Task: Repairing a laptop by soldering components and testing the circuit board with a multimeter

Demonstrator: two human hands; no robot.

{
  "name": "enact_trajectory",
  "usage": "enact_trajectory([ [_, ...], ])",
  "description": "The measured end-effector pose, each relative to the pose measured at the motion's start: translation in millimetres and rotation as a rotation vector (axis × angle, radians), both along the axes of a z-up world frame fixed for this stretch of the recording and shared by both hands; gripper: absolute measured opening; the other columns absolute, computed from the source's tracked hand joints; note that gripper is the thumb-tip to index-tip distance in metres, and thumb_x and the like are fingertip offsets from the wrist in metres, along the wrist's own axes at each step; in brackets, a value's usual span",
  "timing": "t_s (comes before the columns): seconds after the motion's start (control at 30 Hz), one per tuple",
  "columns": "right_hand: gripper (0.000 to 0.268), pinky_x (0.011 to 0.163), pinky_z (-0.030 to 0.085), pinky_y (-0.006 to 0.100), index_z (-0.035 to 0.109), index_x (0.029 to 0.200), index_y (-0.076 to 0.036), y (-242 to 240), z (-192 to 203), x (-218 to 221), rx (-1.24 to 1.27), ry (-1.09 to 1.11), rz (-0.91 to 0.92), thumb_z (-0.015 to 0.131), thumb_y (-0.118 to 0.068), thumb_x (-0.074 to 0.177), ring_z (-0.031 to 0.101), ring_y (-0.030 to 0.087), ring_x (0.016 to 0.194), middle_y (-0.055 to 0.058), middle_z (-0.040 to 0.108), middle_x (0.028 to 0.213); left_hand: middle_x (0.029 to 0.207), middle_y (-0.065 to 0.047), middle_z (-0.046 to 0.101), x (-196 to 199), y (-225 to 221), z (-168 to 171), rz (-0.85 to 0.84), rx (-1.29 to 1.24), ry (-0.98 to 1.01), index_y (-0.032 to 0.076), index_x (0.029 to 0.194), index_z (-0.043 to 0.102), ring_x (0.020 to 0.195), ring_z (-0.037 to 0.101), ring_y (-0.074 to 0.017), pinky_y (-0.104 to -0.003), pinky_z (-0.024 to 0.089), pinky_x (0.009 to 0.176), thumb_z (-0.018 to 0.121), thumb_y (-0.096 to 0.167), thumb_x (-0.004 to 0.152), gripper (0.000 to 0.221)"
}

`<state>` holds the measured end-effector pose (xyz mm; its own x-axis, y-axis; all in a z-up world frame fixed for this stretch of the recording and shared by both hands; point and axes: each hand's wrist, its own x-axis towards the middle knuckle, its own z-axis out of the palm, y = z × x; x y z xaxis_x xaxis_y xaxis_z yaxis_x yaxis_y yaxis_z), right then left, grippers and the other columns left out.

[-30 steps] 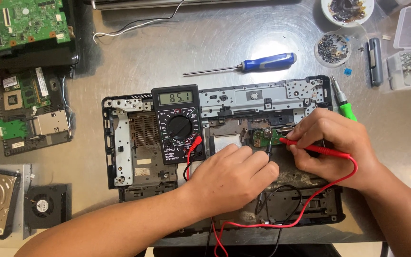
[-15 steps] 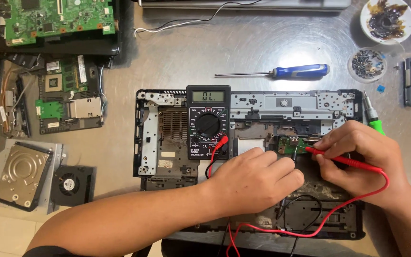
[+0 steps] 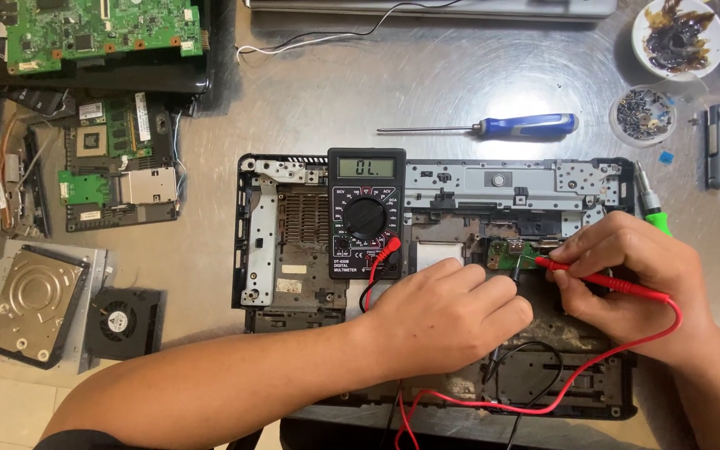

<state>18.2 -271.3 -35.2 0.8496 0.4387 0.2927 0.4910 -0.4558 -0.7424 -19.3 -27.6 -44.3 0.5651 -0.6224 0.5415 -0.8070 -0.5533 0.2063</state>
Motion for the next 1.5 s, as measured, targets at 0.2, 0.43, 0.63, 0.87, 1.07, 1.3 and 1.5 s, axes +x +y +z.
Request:
enact_trajectory([
  [0.2, 0.020, 0.079, 0.057, 0.026, 0.060, 0.075, -0.010, 0.4, -0.1, 0.7, 0.001, -0.008, 0.004, 0.077, -0.001, 0.079, 0.074, 0.018, 0.082, 0.009, 0.070, 0.083, 0.080, 0.000, 0.045, 0.2, -0.3, 0.4, 0.007, -0.008, -0.007, 0.017, 0.089, 0.053, 0.067, 0.046, -0.0196, -0.033, 0.038, 0.062, 0.058, 0.006, 0.104, 0.019],
  [0.43, 0.021, 0.078, 0.058, 0.027, 0.060, 0.076, -0.009, -0.6, -0.1, -0.6, -0.011, -0.004, -0.010, 0.078, 0.001, 0.078, 0.074, 0.018, 0.082, 0.009, 0.070, 0.085, 0.080, 0.000, 0.045, -0.1, -0.6, -0.2, 0.005, -0.006, 0.003, 0.016, 0.089, 0.053, 0.066, 0.046, -0.0199, -0.034, 0.038, 0.062, 0.058, 0.006, 0.104, 0.019],
  [0.63, 0.020, 0.080, 0.057, 0.026, 0.061, 0.076, -0.009, -2.5, -3.2, -1.8, -0.018, 0.005, -0.020, 0.079, 0.000, 0.078, 0.073, 0.017, 0.082, 0.009, 0.070, 0.085, 0.080, -0.001, 0.045, -1.2, -1.0, -1.3, 0.018, -0.016, 0.003, 0.016, 0.089, 0.052, 0.066, 0.046, -0.0205, -0.034, 0.038, 0.062, 0.057, 0.004, 0.102, 0.019],
  [0.87, 0.021, 0.082, 0.059, 0.028, 0.061, 0.077, -0.007, -3.6, -7.1, -2.2, 0.005, 0.016, -0.036, 0.079, 0.004, 0.077, 0.074, 0.019, 0.083, 0.012, 0.069, 0.086, 0.082, -0.001, 0.045, -3.9, -0.6, -3.7, 0.025, -0.030, 0.015, 0.016, 0.093, 0.055, 0.069, 0.048, -0.0213, -0.035, 0.039, 0.063, 0.058, 0.005, 0.103, 0.015],
  [1.07, 0.021, 0.081, 0.058, 0.027, 0.061, 0.077, -0.008, -2.7, -6.6, -2.2, 0.003, 0.010, -0.042, 0.079, 0.003, 0.079, 0.074, 0.019, 0.083, 0.011, 0.070, 0.087, 0.082, 0.000, 0.045, -4.1, -1.1, -4.4, 0.030, -0.043, 0.007, 0.017, 0.092, 0.056, 0.068, 0.049, -0.0211, -0.035, 0.040, 0.063, 0.059, 0.006, 0.103, 0.016],
  [1.3, 0.020, 0.080, 0.059, 0.027, 0.061, 0.077, -0.007, -2.4, -6.6, -3.1, 0.016, 0.025, -0.055, 0.079, 0.004, 0.078, 0.075, 0.019, 0.083, 0.012, 0.069, 0.086, 0.081, 0.000, 0.045, -4.0, -1.2, -3.8, 0.037, -0.040, 0.004, 0.017, 0.091, 0.055, 0.068, 0.048, -0.0210, -0.035, 0.039, 0.063, 0.058, 0.006, 0.103, 0.017],
  [1.5, 0.021, 0.080, 0.059, 0.027, 0.061, 0.076, -0.007, -1.2, -4.8, -2.9, 0.009, 0.028, -0.058, 0.078, 0.004, 0.078, 0.075, 0.019, 0.083, 0.012, 0.069, 0.085, 0.081, 0.000, 0.045, -4.1, -1.5, -4.6, 0.033, -0.042, 0.013, 0.017, 0.091, 0.056, 0.069, 0.049, -0.0212, -0.035, 0.040, 0.064, 0.059, 0.007, 0.103, 0.016],
])
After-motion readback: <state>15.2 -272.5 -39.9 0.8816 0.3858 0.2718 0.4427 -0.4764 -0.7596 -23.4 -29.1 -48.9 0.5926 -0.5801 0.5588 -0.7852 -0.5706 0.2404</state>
